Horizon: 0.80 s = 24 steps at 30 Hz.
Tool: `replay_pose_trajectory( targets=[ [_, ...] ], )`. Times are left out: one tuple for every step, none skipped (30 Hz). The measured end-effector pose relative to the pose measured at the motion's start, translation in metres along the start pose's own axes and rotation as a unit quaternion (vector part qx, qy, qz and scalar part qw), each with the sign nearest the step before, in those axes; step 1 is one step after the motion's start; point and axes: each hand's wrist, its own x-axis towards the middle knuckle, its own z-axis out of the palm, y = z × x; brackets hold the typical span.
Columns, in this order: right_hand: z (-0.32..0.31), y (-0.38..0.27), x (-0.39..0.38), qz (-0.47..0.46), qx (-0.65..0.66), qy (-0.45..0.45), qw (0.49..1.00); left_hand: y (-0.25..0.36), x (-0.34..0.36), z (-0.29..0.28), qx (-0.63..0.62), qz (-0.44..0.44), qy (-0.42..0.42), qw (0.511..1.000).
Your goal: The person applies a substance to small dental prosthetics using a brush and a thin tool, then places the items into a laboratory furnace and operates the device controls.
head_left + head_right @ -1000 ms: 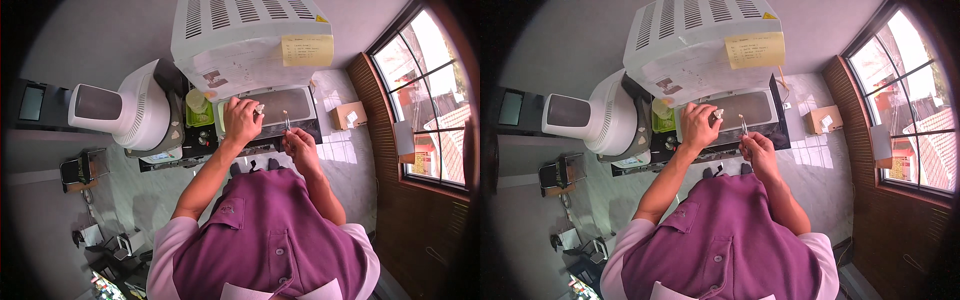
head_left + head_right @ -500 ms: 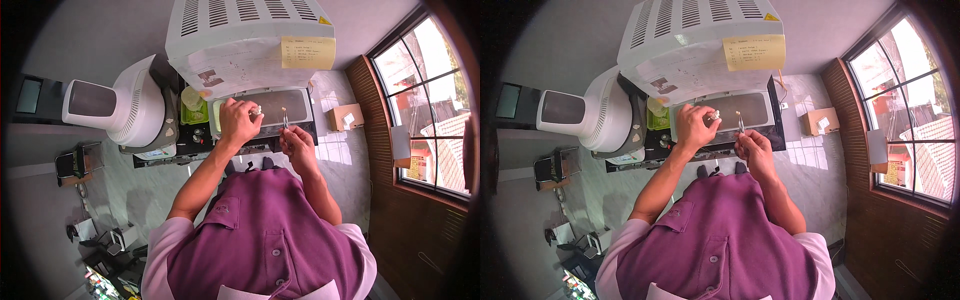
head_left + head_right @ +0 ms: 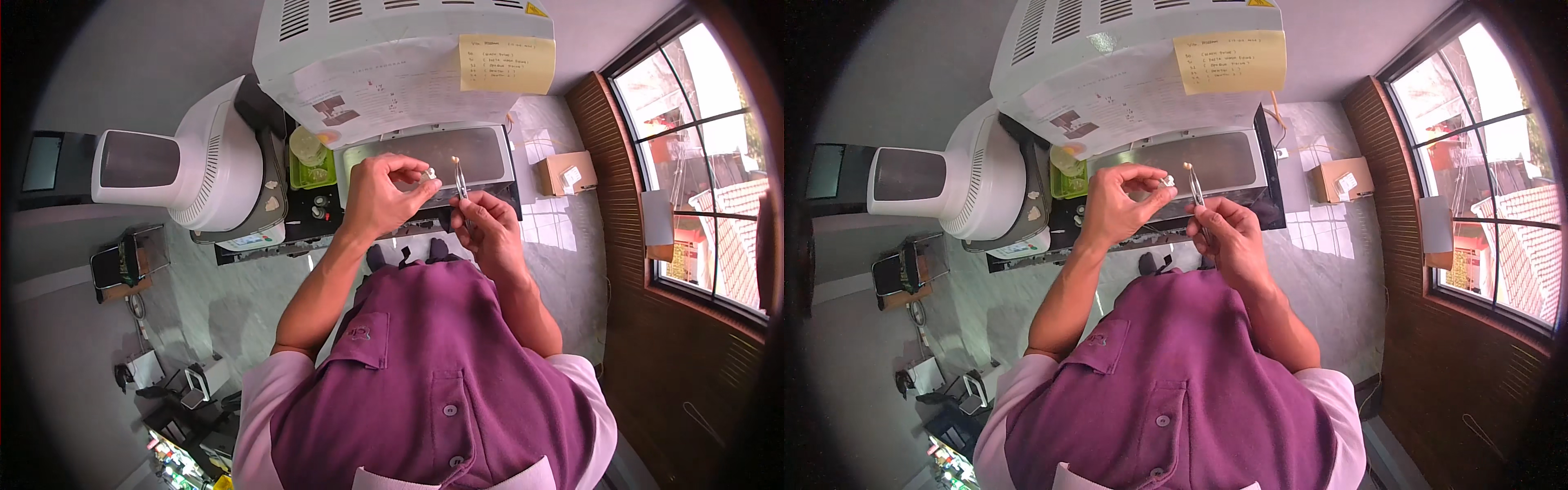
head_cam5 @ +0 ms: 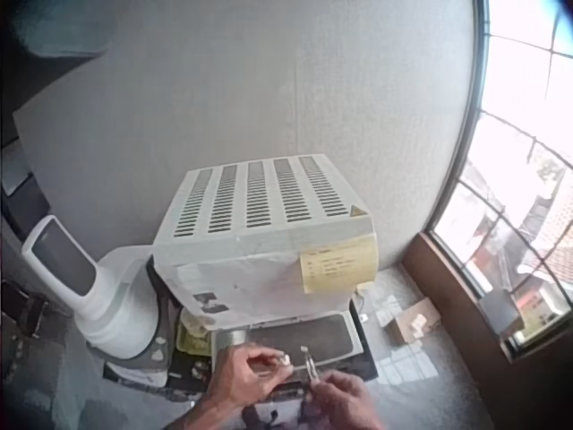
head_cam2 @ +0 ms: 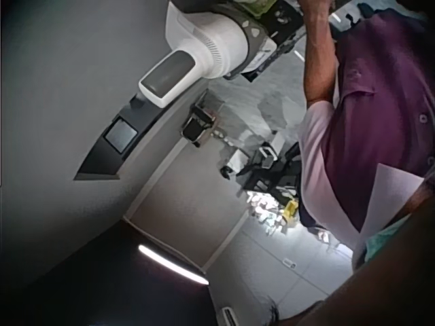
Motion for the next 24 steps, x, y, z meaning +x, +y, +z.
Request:
replay_pose_trajectory(
  targets=[
    [0.001, 0.001, 0.0, 0.001, 0.0, 0.0, 1.0, 0.0, -0.001, -0.001, -0.008, 0.005, 0.007, 1.0],
    [0.001, 0.002, 0.0, 0.0, -0.001, -0.008, 1.0, 0.002, -0.003, -0.001, -0.008, 0.004, 0.008, 1.0],
    [0.002, 0.002, 0.0, -0.002, -0.003, -0.015, 1.0, 0.004, -0.004, -0.002, -0.02, 0.0, 0.006, 1.0],
    [0.002, 0.003, 0.001, 0.0, -0.003, -0.015, 1.0, 0.005, -0.005, -0.002, -0.033, -0.005, 0.004, 0.999],
    [0.001, 0.004, 0.002, 0.002, -0.003, -0.016, 1.0, 0.004, -0.005, -0.002, -0.033, -0.006, 0.004, 0.999],
    [0.001, 0.005, 0.002, 0.004, -0.004, -0.017, 1.0, 0.003, -0.005, -0.002, -0.051, -0.019, -0.012, 0.998],
    [0.003, 0.005, 0.002, 0.005, -0.004, -0.019, 1.0, 0.003, -0.006, -0.004, -0.068, -0.03, -0.025, 0.997],
    [0.005, 0.005, 0.001, 0.014, -0.019, -0.005, 1.0, 0.003, -0.006, -0.006, -0.067, -0.03, -0.023, 0.997],
    [0.007, 0.005, 0.001, 0.024, -0.034, 0.01, 0.999, 0.004, -0.007, -0.006, -0.07, -0.039, -0.032, 0.996],
    [0.007, 0.006, 0.001, 0.024, -0.034, 0.009, 0.999, 0.003, -0.009, -0.007, -0.075, -0.05, -0.041, 0.995],
    [0.006, 0.007, 0.0, 0.022, -0.038, 0.005, 0.999, 0.002, -0.009, -0.007, -0.075, -0.05, -0.041, 0.995],
    [0.006, 0.008, 0.0, 0.019, -0.043, 0.002, 0.999, -0.002, -0.009, -0.007, -0.098, -0.06, -0.049, 0.992],
    [0.006, 0.007, 0.0, 0.019, -0.043, 0.004, 0.999, -0.003, -0.009, -0.006, -0.123, -0.069, -0.061, 0.988],
    [0.007, 0.006, -0.001, 0.022, -0.048, -0.006, 0.999, -0.003, -0.009, -0.006, -0.124, -0.069, -0.062, 0.988],
    [0.007, 0.005, -0.001, 0.025, -0.053, -0.015, 0.998, -0.001, -0.009, -0.008, -0.108, -0.07, -0.078, 0.989],
    [0.008, 0.004, -0.002, 0.026, -0.053, -0.014, 0.998, 0.001, -0.009, -0.01, -0.092, -0.071, -0.092, 0.989],
    [0.009, 0.002, -0.002, 0.036, -0.058, -0.019, 0.997, 0.002, -0.009, -0.01, -0.093, -0.072, -0.093, 0.989],
    [0.009, 0.002, -0.002, 0.046, -0.063, -0.023, 0.997, 0.003, -0.008, -0.011, -0.094, -0.075, -0.097, 0.988],
    [0.009, 0.002, -0.001, 0.047, -0.063, -0.022, 0.997, 0.003, -0.009, -0.011, -0.094, -0.077, -0.1, 0.987],
    [0.008, 0.002, -0.001, 0.051, -0.061, -0.027, 0.996, 0.002, -0.009, -0.012, -0.095, -0.078, -0.101, 0.987],
    [0.008, 0.003, -0.001, 0.054, -0.06, -0.033, 0.996, 0.001, -0.009, -0.012, -0.107, -0.081, -0.102, 0.986],
    [0.007, 0.002, 0.0, 0.056, -0.06, -0.032, 0.996, 0.0, -0.009, -0.012, -0.118, -0.084, -0.103, 0.984],
    [0.006, 0.001, 0.0, 0.059, -0.065, -0.037, 0.996, 0.001, -0.01, -0.012, -0.119, -0.086, -0.104, 0.984],
    [0.006, 0.001, -0.001, 0.062, -0.069, -0.042, 0.995, 0.003, -0.009, -0.013, -0.113, -0.087, -0.104, 0.984]
  ],
)
